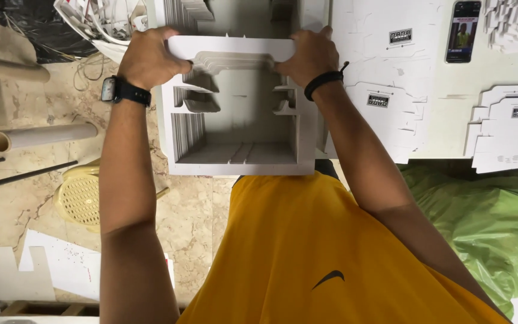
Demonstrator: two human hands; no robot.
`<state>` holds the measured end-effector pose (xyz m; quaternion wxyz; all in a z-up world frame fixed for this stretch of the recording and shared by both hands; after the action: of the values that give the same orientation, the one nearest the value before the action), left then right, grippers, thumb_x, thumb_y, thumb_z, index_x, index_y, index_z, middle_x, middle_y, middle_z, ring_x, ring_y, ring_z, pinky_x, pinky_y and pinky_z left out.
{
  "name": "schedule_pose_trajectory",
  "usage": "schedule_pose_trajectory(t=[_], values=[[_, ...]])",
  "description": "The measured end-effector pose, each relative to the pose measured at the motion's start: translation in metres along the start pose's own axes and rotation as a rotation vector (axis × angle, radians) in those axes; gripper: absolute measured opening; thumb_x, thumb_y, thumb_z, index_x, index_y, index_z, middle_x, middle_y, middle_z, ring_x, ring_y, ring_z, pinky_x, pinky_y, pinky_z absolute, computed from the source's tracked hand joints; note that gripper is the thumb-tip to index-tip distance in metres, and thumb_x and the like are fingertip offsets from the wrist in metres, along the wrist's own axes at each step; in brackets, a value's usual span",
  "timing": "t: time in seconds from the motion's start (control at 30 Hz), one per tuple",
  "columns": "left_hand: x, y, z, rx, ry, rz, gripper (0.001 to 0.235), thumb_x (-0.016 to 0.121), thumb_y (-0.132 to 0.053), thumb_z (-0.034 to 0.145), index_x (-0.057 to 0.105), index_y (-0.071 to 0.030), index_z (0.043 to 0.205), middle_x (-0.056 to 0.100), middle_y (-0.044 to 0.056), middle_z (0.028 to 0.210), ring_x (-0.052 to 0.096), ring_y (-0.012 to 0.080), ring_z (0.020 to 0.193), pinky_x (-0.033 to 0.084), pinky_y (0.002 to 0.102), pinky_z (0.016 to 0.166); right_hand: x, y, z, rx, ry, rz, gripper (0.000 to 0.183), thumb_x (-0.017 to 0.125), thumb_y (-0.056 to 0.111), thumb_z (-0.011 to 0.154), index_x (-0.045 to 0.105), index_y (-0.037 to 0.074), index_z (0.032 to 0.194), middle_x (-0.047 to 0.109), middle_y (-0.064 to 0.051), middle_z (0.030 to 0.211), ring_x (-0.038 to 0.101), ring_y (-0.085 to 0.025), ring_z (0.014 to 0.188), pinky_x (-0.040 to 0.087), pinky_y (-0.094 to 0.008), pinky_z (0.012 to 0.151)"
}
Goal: Assembling and folding cardboard boxes from flat templates and stacking them in a production environment.
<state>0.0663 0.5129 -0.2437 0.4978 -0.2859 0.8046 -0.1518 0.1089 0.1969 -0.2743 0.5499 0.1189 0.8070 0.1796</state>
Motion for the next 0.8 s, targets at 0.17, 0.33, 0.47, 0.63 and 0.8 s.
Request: schedule_pose_trajectory(t=[0.17,0.33,0.47,0.63,0.8], values=[[0.006,0.017,0.011,0.11,-0.041,0.065,0.075,0.08,-0.032,0.065,0.066,-0.005,0.134,0.073,0.015,0.115,0.062,0.0291,0.115,0.037,0.026,0.111,-0.004,-0.001,-0.017,0.027,-0.026,-0.035,0.087,0.078,0.077,0.078,0.063,0.013,0.136,0.044,-0.025,0.128,0.066,-0.043,0.088,0.058,-0.055,0.079],[0.004,0.01,0.004,0.086,-0.024,-0.019,0.072,0.082,-0.026,0.073,0.065,-0.006,0.14,0.074,0.006,0.104,0.066,0.0139,0.082,0.053,0.026,0.068,-0.002,-0.048,-0.074,-0.171,-0.514,0.343,0.064,0.065,0.067,0.099,0.056,0.025,0.147,0.024,-0.016,0.165,0.06,-0.03,0.143,0.069,-0.039,0.087],[-0.003,-0.017,-0.02,0.166,-0.037,0.047,0.083,0.077,-0.029,0.078,0.05,-0.012,0.154,0.057,0.016,0.146,0.056,0.025,0.124,0.04,0.032,0.1,0.029,-0.143,-0.123,0.001,-0.579,0.294,0.039,0.082,0.02,0.094,0.065,0.025,0.129,0.047,-0.008,0.149,0.075,-0.019,0.094,0.061,-0.031,0.058],[0.004,-0.016,-0.067,0.4,-0.386,0.079,0.128,0.104,-0.031,0.105,-0.008,-0.024,0.167,0.006,0.017,0.18,0.006,0.0367,0.168,0.016,0.063,0.143,0.06,-0.274,-0.184,0.415,-0.417,0.343,0.04,0.073,0.019,0.092,0.064,0.011,0.13,0.047,-0.019,0.137,0.066,-0.036,0.106,0.058,-0.046,0.095],[0.044,-0.137,-0.159,0.597,-0.749,0.045,0.058,0.082,-0.009,0.109,0.041,0.008,0.148,0.049,0.031,0.144,0.049,0.0452,0.133,0.044,0.057,0.115,0.052,-0.341,-0.2,0.547,-0.442,0.293,0.038,0.07,0.02,0.092,0.062,0.009,0.128,0.052,-0.018,0.131,0.061,-0.032,0.106,0.055,-0.048,0.087]])
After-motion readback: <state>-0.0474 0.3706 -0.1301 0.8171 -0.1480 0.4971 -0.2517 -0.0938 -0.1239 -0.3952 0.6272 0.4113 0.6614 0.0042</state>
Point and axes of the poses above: each hand's wrist, its own z-axis towards the middle knuckle, its own x-axis out of the palm, y = z × x, the point moved 2 cm from there along z, towards the middle knuckle
